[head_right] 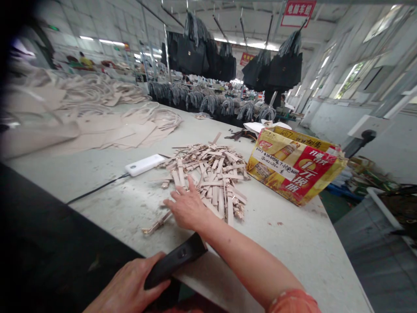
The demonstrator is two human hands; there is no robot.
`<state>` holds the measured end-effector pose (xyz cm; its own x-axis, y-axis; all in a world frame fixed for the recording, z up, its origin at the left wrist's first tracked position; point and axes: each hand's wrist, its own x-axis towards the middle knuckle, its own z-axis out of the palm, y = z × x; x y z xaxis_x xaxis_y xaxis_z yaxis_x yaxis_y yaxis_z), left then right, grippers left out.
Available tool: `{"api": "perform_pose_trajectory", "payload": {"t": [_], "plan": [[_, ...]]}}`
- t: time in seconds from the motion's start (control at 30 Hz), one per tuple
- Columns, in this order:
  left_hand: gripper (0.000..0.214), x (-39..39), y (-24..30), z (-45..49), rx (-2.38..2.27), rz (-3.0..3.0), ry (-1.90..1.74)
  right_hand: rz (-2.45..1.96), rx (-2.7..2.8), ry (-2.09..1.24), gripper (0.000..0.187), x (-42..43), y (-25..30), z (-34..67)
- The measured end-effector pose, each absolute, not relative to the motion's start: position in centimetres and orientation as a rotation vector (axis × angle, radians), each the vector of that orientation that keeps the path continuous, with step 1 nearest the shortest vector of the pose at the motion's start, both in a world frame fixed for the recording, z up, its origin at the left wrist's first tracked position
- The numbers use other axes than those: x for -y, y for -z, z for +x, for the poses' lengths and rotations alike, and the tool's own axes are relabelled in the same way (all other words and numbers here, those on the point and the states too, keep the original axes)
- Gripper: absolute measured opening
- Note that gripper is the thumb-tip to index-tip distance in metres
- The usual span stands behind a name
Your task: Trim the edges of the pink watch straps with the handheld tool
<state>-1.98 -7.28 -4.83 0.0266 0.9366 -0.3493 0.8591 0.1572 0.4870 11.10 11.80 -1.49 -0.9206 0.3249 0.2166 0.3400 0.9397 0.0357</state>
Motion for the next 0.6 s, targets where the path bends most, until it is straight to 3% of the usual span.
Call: {"api": "perform_pose_trajectory", "payload": {"t": [0.2,0.43,0.6], "plan": [[0.015,8.1,4.6,-2.3,-1.834,1.685,-0.136,-0.566,3.075,-0.089,0.015,-14.8,4.3,11.4],[0.014,8.2,4.3,-2.2,-1.836,1.682,-0.091,-0.502,2.909,-0.257,0.025,-16.9,6.0,16.0],[0.012,8.2,4.4,-2.1,-1.829,1.702,-0.101,-0.570,2.722,-0.338,0.017,-18.3,5.5,17.4]]}}
